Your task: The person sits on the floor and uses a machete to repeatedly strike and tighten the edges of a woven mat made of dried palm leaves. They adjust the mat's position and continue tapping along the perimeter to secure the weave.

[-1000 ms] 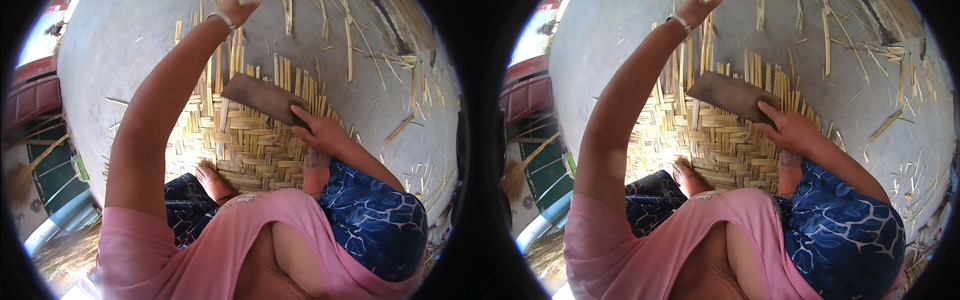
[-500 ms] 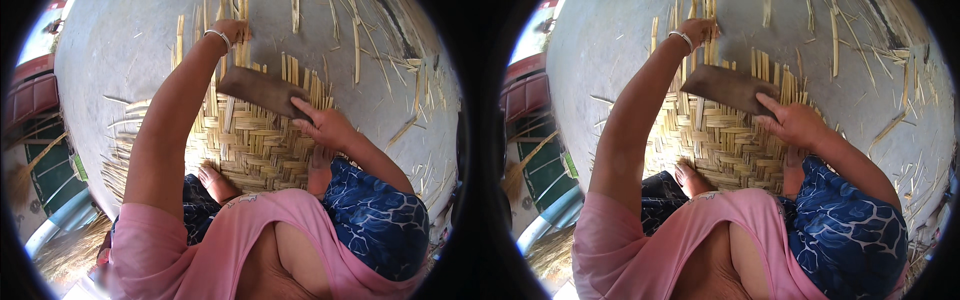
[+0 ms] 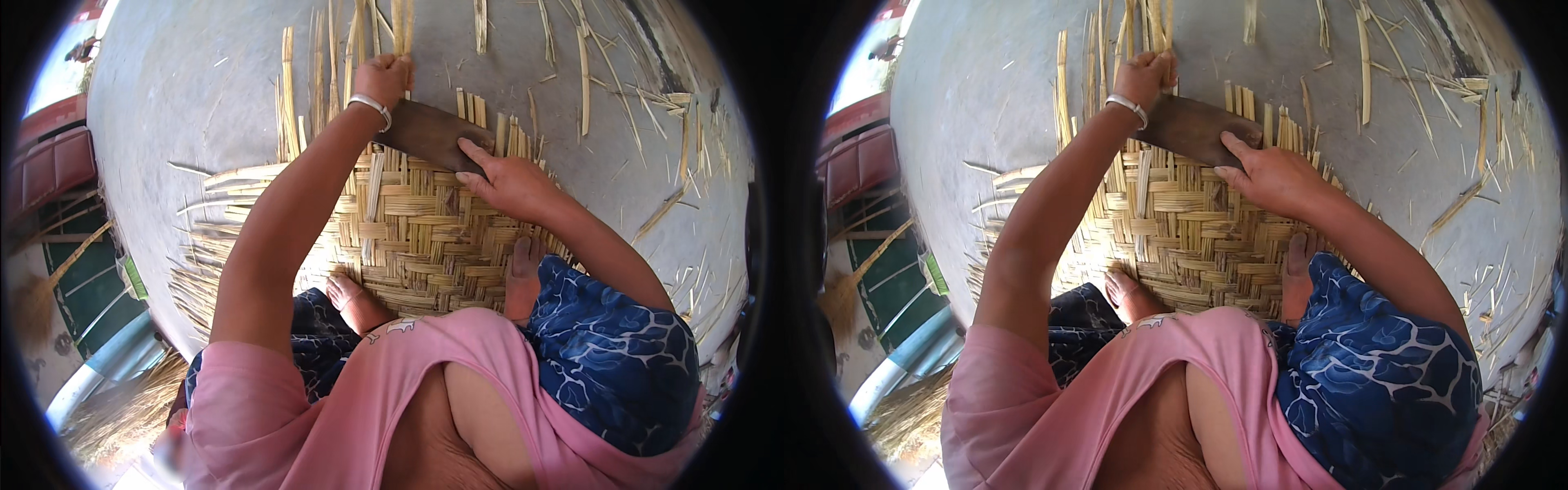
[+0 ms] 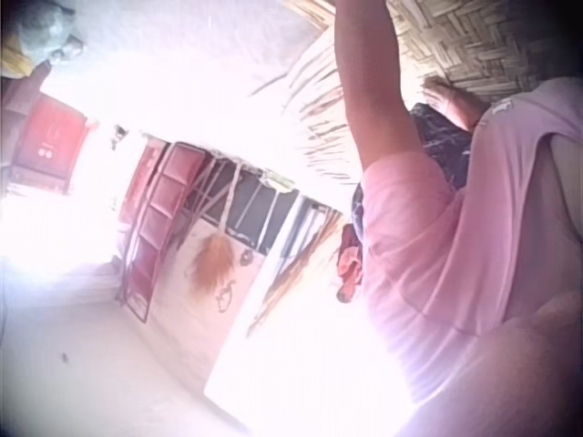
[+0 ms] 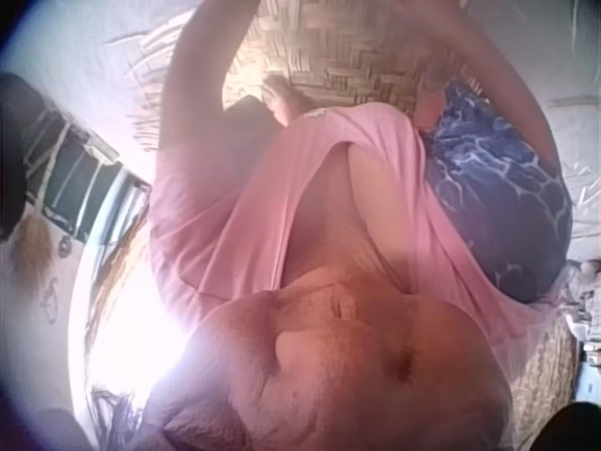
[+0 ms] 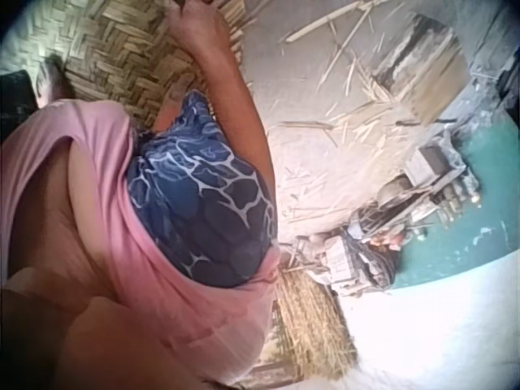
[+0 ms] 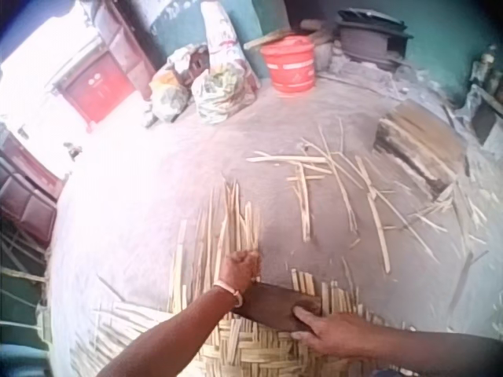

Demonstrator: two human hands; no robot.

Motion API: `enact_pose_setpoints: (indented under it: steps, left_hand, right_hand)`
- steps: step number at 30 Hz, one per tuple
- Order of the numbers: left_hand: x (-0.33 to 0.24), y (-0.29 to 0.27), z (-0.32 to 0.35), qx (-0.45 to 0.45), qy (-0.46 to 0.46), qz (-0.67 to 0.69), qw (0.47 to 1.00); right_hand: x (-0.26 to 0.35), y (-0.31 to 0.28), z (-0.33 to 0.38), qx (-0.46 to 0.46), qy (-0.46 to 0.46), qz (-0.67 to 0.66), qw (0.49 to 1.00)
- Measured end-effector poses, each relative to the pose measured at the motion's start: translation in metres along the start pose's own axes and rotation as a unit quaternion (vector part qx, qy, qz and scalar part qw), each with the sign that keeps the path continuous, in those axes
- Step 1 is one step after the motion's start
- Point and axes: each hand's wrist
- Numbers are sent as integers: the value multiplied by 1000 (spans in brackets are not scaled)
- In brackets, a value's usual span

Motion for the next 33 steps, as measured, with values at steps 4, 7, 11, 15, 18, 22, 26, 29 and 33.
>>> enact_pose_setpoints:
  steps: [4, 7, 11, 15, 18, 22, 26, 29, 33]
  left_hand:
    - [-79, 35, 3, 113, 66, -19, 991]
    - [-112, 31, -66, 207, 188, -17, 960]
    - [-91, -94, -91, 109, 120, -317, 935]
    - [-43, -121, -46, 190, -88, -253, 945]
    - [-2, -136, -8, 148, -121, -246, 950]
    - [32, -126, 5, 111, -111, -213, 964]
    - [34, -103, -10, 99, -82, -228, 965]
    - [42, -105, -21, 103, -87, -180, 974]
    - [46, -109, -28, 176, -36, -255, 950]
  right_hand:
    - [-9, 9, -10, -20, -9, 4, 1000]
    - [-20, 9, -5, -51, -44, -25, 997]
    - [-12, 2, 20, -9, -61, -54, 997]
    - [-29, 0, 44, 46, -71, -90, 992]
    - [-26, -8, 58, 43, -161, -69, 984]
    - [24, -56, 67, 184, -46, 20, 982]
    - [53, -64, 53, 195, -24, 111, 974]
    - [58, -45, 38, 134, -82, 86, 984]
    - [67, -31, 16, 61, -127, 109, 984]
Point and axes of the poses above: each hand's wrist, its own z-axis away from the middle knuckle, its own y-axis out of the palm, x = y × z, and after that the axes turned 9 degrees about y, right-handed
